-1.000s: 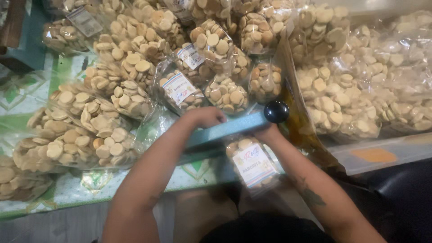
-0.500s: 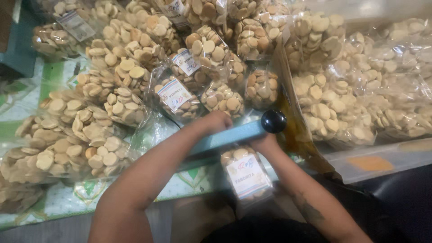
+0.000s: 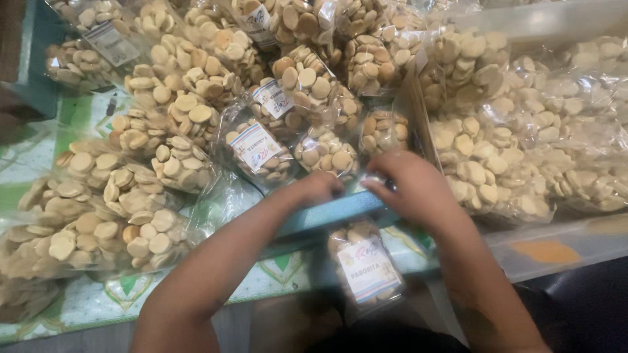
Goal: The person uses a heat-sealing machine to close plastic bags containing round crackers, then places the sealed bags into a large plastic bin.
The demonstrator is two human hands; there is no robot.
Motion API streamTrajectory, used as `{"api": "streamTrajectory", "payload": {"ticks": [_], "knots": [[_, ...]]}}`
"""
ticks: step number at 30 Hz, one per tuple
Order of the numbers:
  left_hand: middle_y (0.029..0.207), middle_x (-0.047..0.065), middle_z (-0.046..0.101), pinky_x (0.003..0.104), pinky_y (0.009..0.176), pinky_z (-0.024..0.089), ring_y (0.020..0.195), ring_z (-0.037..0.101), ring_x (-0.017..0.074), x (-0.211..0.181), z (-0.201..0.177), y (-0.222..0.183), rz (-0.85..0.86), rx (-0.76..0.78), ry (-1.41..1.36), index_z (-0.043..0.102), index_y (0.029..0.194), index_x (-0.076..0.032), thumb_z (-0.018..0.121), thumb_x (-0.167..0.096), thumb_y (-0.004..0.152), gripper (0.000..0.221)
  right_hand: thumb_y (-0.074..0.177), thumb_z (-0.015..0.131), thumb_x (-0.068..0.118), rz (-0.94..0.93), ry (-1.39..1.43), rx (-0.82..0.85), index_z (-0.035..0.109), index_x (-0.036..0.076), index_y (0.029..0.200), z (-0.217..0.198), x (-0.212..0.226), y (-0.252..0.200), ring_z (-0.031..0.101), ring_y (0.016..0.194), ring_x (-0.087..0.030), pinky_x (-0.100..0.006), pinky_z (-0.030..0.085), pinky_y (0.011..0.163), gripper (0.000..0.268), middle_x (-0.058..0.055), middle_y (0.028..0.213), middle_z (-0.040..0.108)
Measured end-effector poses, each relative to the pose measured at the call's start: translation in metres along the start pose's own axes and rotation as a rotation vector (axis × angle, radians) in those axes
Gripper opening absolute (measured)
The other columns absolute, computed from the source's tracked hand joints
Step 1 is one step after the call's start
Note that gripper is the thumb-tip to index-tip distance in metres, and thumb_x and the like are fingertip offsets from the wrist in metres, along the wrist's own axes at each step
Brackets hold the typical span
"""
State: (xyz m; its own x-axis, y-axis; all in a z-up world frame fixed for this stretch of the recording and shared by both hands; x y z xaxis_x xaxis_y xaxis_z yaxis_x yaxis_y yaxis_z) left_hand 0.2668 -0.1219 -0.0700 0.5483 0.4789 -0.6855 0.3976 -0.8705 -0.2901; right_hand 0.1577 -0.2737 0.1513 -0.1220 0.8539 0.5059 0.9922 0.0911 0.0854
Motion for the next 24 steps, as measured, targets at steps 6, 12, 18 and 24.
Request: {"api": "streamTrajectory", "payload": {"ticks": [6,12,18,24], "knots": [[0.096,0.014,0.077,0.041,0.081,0.056,0.090,0.074,0.0287,-0.013,-0.008,-0.007,-0.034,0.022,-0.034,0.078,0.097,-0.011,0.078,-0.025,0.069,0.032,0.087,0.068,0.040,-0.004,-0.361,0.216,0.073,0.012,0.085,0.007,0.022,0.015,0.067,0.092,-0.034,-0.048,0.054,0.080,0.029,-0.012,0.091,0.070],[0.091,0.015,0.075,0.040,0.078,0.056,0.086,0.073,0.0275,-0.014,-0.006,-0.004,-0.026,-0.006,-0.021,0.077,0.092,-0.008,0.079,-0.023,0.070,0.027,0.091,0.062,0.041,0.029,-0.380,0.308,0.075,0.012,0.089,0.032,0.000,0.021,0.069,0.091,-0.034,-0.048,0.054,0.080,0.032,-0.013,0.089,0.071],[0.082,0.010,0.077,0.037,0.073,0.057,0.077,0.074,0.0205,-0.016,-0.008,-0.011,-0.056,-0.017,-0.158,0.078,0.085,-0.010,0.076,-0.012,0.070,0.016,0.091,0.061,0.040,0.036,-0.343,0.303,0.075,0.011,0.088,0.057,-0.019,0.025,0.069,0.092,-0.035,-0.049,0.054,0.081,0.032,-0.015,0.092,0.073],[0.080,0.008,0.077,0.036,0.071,0.057,0.076,0.075,0.0201,-0.021,-0.009,-0.008,-0.039,-0.031,-0.175,0.078,0.082,-0.010,0.074,-0.009,0.070,0.013,0.091,0.062,0.040,0.018,-0.383,0.281,0.073,0.009,0.089,0.073,-0.030,0.024,0.070,0.088,-0.035,-0.049,0.054,0.078,0.033,-0.015,0.089,0.073]]}}
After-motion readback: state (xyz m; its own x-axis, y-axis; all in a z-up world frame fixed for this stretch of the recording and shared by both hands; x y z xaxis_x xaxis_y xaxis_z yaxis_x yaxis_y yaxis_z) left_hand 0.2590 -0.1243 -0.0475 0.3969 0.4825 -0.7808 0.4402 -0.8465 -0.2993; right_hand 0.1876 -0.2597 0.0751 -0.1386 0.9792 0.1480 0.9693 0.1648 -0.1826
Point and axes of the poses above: each hand's wrist, its own y-axis towards the middle knuckle, its own z-axis out of the palm, x = y × z, the point moved 4 cm from there along y, towards the middle knuckle
